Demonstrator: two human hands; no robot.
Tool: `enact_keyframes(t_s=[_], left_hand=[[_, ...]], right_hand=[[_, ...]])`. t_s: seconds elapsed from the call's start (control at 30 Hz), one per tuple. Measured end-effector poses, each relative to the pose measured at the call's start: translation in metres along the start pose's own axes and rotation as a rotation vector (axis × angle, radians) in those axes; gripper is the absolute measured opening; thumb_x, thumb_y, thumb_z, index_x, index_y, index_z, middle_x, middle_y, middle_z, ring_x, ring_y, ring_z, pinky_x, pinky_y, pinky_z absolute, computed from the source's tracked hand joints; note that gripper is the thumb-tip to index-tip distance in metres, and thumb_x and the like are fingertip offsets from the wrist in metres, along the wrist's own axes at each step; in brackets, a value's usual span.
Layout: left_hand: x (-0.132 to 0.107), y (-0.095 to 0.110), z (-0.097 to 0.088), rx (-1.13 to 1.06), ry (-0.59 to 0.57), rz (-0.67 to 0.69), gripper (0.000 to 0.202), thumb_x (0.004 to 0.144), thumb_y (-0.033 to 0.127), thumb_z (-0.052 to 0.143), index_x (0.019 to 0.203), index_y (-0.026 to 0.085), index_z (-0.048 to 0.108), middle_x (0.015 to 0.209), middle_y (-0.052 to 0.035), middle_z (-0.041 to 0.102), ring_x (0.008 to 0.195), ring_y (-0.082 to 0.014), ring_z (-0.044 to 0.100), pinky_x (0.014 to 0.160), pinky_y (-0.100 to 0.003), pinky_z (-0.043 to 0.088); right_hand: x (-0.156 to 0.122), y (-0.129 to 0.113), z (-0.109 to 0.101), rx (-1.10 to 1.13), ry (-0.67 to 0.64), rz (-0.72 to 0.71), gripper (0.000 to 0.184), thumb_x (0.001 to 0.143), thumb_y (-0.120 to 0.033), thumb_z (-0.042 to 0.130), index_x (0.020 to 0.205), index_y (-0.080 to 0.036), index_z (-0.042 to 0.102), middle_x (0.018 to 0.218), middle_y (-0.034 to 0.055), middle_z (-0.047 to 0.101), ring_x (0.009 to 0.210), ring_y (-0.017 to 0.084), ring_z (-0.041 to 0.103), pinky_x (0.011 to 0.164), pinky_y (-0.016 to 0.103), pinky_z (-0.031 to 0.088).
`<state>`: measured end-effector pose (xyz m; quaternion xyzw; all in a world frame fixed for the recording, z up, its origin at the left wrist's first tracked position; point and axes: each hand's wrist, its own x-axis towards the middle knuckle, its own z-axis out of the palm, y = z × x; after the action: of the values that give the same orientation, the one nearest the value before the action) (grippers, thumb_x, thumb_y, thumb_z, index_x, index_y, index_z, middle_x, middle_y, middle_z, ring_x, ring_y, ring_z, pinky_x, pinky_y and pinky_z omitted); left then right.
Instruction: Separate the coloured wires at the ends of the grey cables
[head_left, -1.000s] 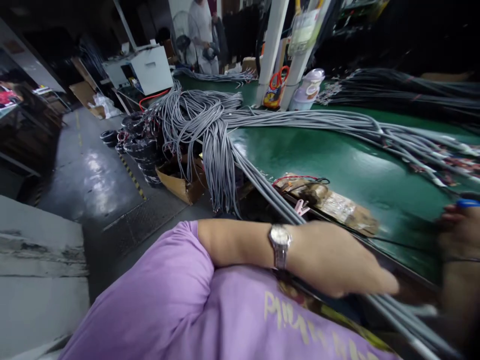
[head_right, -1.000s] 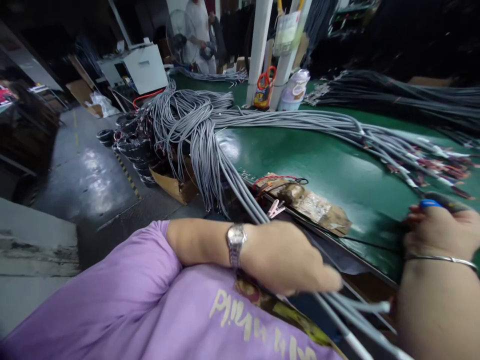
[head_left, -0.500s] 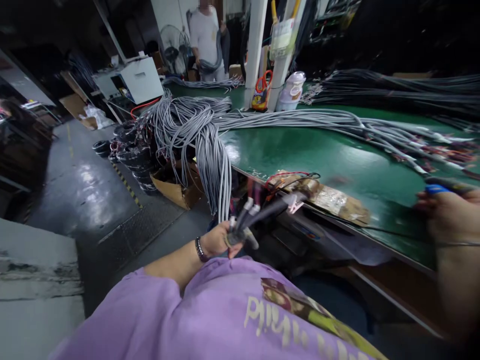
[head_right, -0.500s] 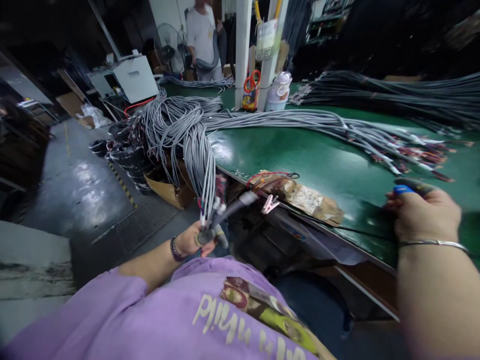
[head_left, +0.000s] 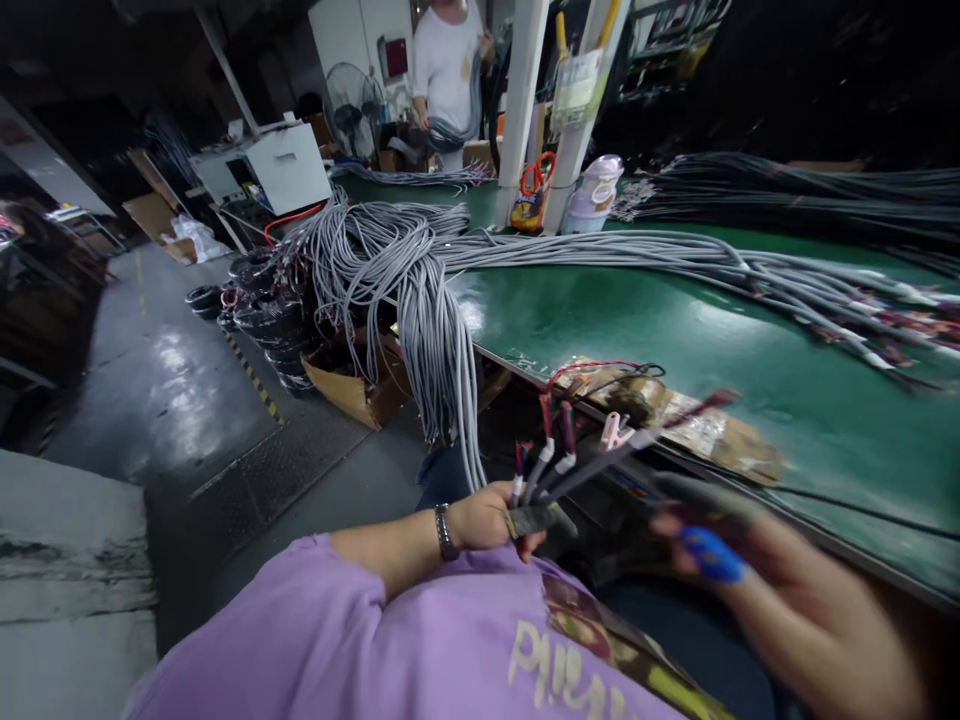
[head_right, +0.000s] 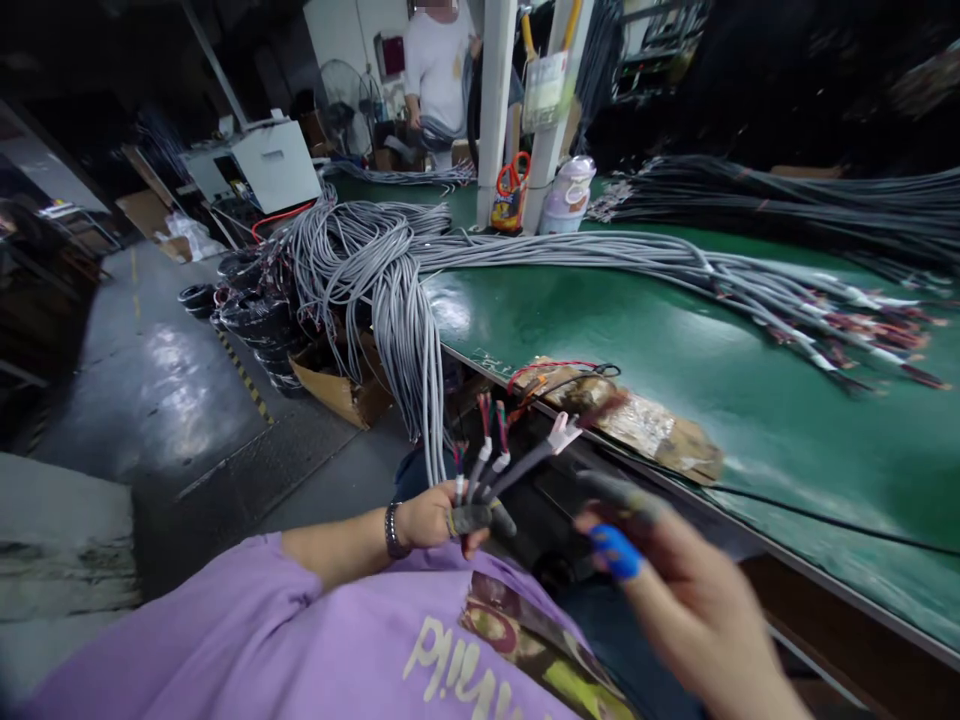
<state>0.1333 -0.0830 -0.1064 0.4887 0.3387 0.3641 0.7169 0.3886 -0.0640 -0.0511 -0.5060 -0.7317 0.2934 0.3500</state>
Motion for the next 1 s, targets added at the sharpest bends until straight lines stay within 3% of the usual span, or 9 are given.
enact_keyframes(t_s=[0.1,0.2,0.33,0.43,0.63,0.8,0.9,1.0], left_hand=[[0.008,-0.003,0.009,0.044,0.011,-0.037,0.057,0.054,0.064,0.080,0.067,0.013,0.059,0.055,0.0029,0.052,0.050,-0.0088,0.048,0.054,-0.024,0.044],[0.012,-0.008,0.014,0.079,0.050,-0.027,0.049,0.054,0.052,0.086,0.072,0.013,0.062,0.060,0.0033,0.055,0.057,-0.0089,0.049,0.063,-0.026,0.046],[0.012,-0.013,0.007,0.097,0.095,-0.019,0.045,0.060,0.043,0.085,0.086,0.011,0.067,0.067,0.0013,0.058,0.063,-0.0113,0.052,0.070,-0.029,0.048],[0.009,-0.012,-0.002,0.136,0.056,-0.027,0.044,0.065,0.041,0.082,0.093,0.010,0.068,0.069,-0.0008,0.061,0.065,-0.0134,0.055,0.074,-0.032,0.049],[0.008,-0.003,-0.004,0.116,0.052,0.019,0.055,0.063,0.056,0.079,0.092,0.010,0.071,0.081,-0.0062,0.067,0.079,-0.0182,0.061,0.082,-0.033,0.050],[0.016,-0.006,0.001,-0.094,0.241,0.067,0.057,0.071,0.063,0.070,0.091,0.010,0.071,0.078,-0.0070,0.068,0.072,-0.0157,0.064,0.073,-0.028,0.051],[0.016,-0.007,-0.002,-0.132,0.372,0.062,0.056,0.070,0.065,0.069,0.082,0.010,0.069,0.066,-0.0038,0.064,0.058,-0.0113,0.060,0.056,-0.021,0.046],[0.013,-0.003,-0.006,-0.095,0.453,0.076,0.052,0.076,0.062,0.065,0.082,0.011,0.069,0.052,0.0023,0.053,0.041,-0.0055,0.045,0.041,-0.018,0.032]], right_hand=[[-0.001,-0.022,0.035,0.062,-0.192,-0.084,0.022,0.076,-0.047,0.060,0.090,-0.029,0.062,0.080,0.0057,0.071,0.070,0.028,0.067,0.064,0.041,0.058],[0.016,-0.034,0.055,-0.026,-0.138,-0.121,0.017,0.080,-0.041,0.054,0.081,-0.025,0.060,0.076,0.0070,0.069,0.067,0.025,0.064,0.065,0.038,0.055],[0.034,-0.043,0.065,-0.008,-0.246,-0.225,0.017,0.087,-0.033,0.046,0.080,-0.022,0.056,0.075,0.0053,0.067,0.064,0.020,0.060,0.062,0.032,0.051],[0.037,-0.045,0.069,0.026,-0.302,-0.265,0.016,0.090,-0.030,0.045,0.083,-0.021,0.055,0.076,0.0048,0.066,0.064,0.019,0.059,0.062,0.030,0.049],[0.031,-0.027,0.076,0.140,-0.246,-0.172,0.023,0.094,-0.038,0.044,0.089,-0.020,0.058,0.079,0.0048,0.065,0.069,0.019,0.059,0.063,0.028,0.049],[0.022,-0.013,0.071,0.152,-0.191,-0.095,0.033,0.097,-0.043,0.038,0.088,-0.019,0.058,0.077,0.0053,0.063,0.070,0.019,0.059,0.067,0.030,0.049],[0.016,-0.006,0.069,0.120,-0.307,-0.147,0.031,0.097,-0.042,0.039,0.094,-0.019,0.059,0.081,0.0064,0.064,0.073,0.019,0.059,0.071,0.031,0.049],[0.012,0.001,0.075,0.103,-0.460,-0.165,0.031,0.096,-0.040,0.039,0.100,-0.017,0.061,0.090,0.0094,0.066,0.077,0.021,0.060,0.075,0.033,0.049]])
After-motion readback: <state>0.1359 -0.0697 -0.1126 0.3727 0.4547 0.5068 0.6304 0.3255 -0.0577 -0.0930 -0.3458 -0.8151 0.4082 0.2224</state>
